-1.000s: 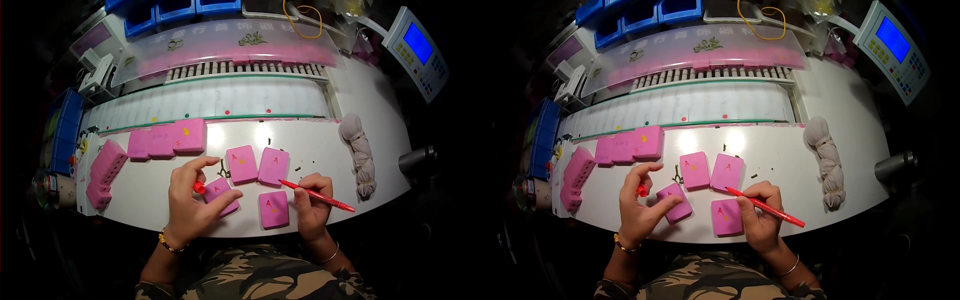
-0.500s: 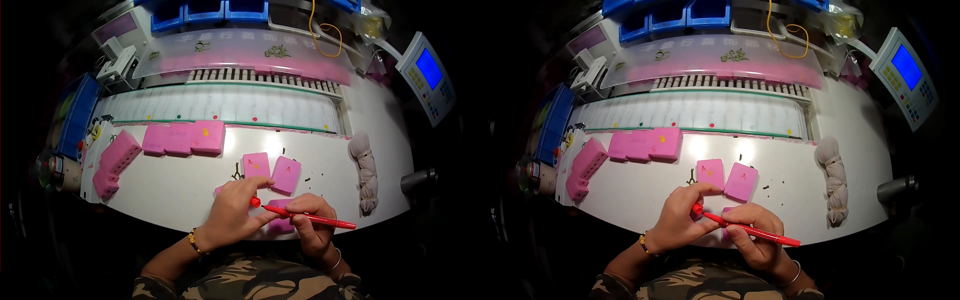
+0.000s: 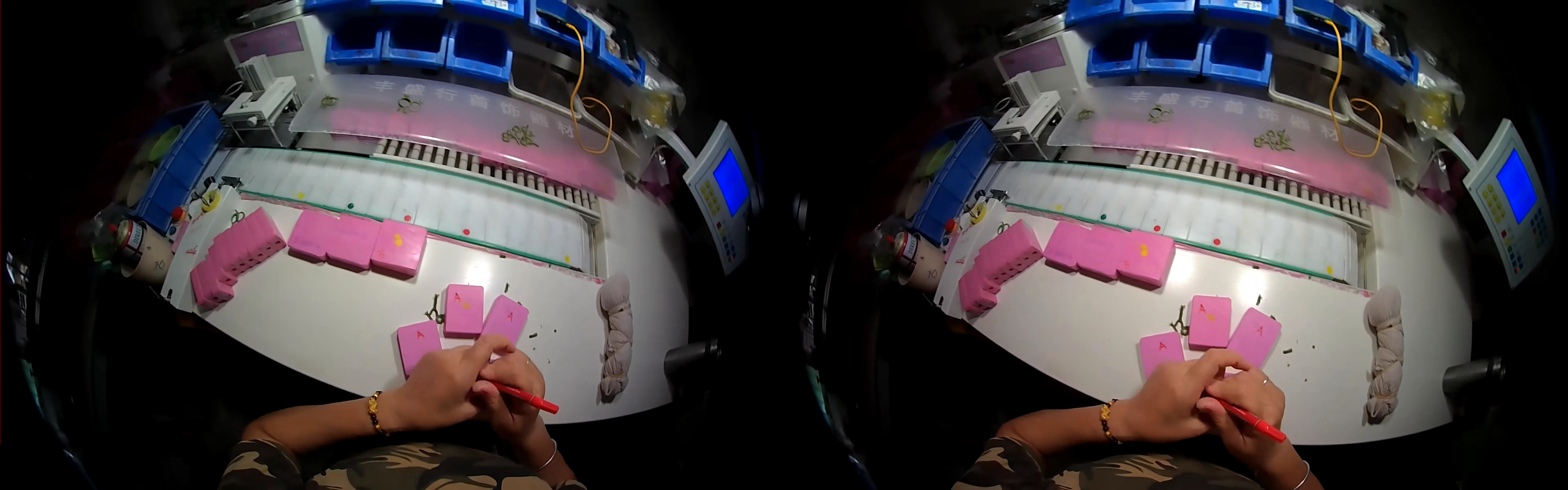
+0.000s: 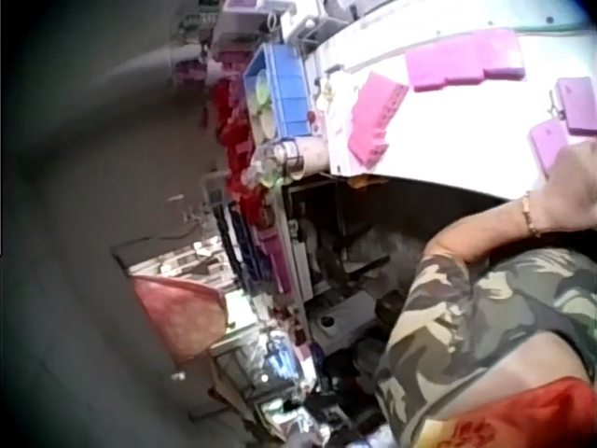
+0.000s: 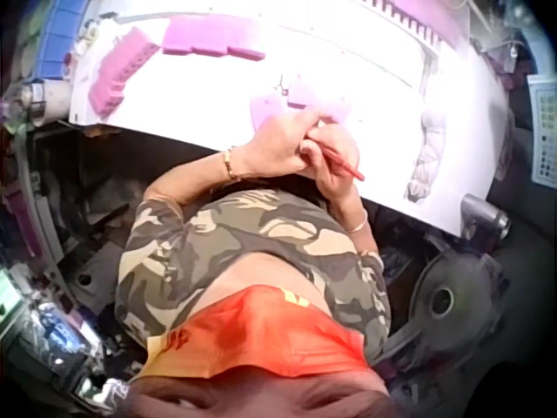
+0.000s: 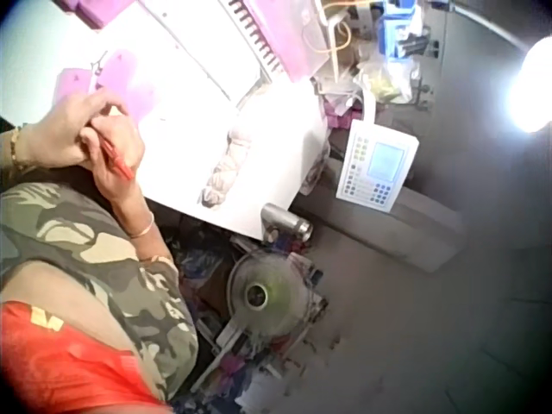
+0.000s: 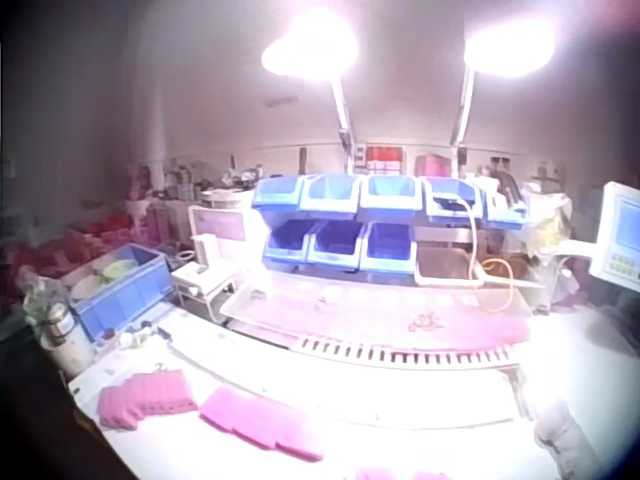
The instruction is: The person removes metal items from pink rubber molds by hand and places them on a tray, then uses a red marker to write a character on the top of each mold.
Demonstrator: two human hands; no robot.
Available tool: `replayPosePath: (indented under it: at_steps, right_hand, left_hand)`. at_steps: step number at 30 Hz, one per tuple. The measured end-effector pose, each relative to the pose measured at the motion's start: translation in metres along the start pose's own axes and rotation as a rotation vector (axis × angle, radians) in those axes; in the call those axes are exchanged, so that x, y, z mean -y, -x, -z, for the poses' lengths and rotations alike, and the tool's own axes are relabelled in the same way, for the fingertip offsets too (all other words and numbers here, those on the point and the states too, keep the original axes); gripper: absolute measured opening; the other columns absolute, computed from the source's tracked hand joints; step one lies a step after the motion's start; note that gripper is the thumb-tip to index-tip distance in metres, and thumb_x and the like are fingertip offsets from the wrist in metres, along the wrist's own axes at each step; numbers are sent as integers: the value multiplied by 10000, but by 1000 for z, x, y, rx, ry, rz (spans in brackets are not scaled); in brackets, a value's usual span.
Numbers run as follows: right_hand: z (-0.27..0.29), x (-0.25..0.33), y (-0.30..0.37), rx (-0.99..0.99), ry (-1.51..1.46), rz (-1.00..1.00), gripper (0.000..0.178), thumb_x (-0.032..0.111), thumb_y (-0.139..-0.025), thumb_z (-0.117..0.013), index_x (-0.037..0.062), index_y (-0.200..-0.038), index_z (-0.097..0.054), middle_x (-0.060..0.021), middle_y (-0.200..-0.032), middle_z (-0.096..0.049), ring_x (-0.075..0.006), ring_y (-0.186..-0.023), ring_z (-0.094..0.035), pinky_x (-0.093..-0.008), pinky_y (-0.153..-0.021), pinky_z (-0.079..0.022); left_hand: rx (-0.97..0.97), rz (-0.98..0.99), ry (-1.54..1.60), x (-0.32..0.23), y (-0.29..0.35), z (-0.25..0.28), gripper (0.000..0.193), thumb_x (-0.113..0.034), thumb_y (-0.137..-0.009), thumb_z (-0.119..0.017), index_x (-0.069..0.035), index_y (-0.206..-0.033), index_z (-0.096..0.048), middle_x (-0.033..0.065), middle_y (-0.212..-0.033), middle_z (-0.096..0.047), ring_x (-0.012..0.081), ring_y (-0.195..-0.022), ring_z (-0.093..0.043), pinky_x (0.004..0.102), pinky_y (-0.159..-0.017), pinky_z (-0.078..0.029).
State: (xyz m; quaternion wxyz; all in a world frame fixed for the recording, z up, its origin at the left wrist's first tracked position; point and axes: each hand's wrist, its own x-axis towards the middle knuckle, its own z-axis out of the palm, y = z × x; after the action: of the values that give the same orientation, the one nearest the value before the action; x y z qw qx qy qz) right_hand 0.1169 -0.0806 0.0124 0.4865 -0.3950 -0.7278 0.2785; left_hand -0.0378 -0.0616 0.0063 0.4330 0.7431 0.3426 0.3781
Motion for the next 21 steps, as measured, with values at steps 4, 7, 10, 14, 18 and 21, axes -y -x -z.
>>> replayPosePath:
  at_steps: [4, 7, 10, 14, 18, 21]
  right_hand:
    - [2, -2, -1, 30, -44, 36, 124, 142, -843, -734, 31, -863, -684, -103, -739, -623, -289, -644, -600, -368, -694, -505]
    - [5, 0, -5, 78, -14, 43, 120, 135, -843, -736, 29, -862, -683, -106, -733, -618, -287, -628, -597, -353, -650, -497]
    - [5, -1, -8, 95, -67, 40, 101, 109, -851, -724, 17, -863, -683, -98, -750, -640, -257, -625, -607, -332, -620, -485]
    - [7, -5, -4, 79, -274, -228, 86, 53, -861, -682, -24, -899, -676, -99, -833, -683, -189, -693, -626, -302, -670, -481]
    - [9, -3, -13, 130, -234, -218, 191, 50, -861, -677, -25, -1035, -645, -111, -871, -674, -173, -776, -621, -288, -731, -480]
    - [11, -3, -8, -87, -423, -396, 463, 187, -867, -720, -27, -1230, -527, -87, -1027, -613, -145, -876, -586, -276, -767, -474]
  left_hand:
    - [19, 1, 6, -3, 0, 3, 499, -158, -805, -716, -107, -1254, -504, 140, -847, -660, 321, -747, -680, 373, -639, -539]
    - [60, 36, 2, -6, -1, 6, 497, -159, -818, -698, -121, -1270, -495, 147, -846, -664, 335, -760, -682, 378, -643, -542]
    - [105, 108, 15, -4, -1, 9, 512, -159, -820, -697, -117, -1284, -483, 155, -859, -663, 348, -763, -677, 388, -646, -541]
    - [128, 134, 81, -9, -2, 16, 552, -168, -830, -700, -118, -1325, -461, 164, -876, -663, 349, -787, -677, 397, -651, -540]
    - [14, 51, -41, -6, -3, 33, 537, -199, -884, -655, -114, -1367, -436, 171, -945, -665, 346, -813, -673, 406, -674, -534]
    - [-81, 45, -256, 4, -4, 57, 330, -221, -966, -578, -120, -1279, -555, 127, -953, -649, 293, -796, -671, 376, -671, -529]
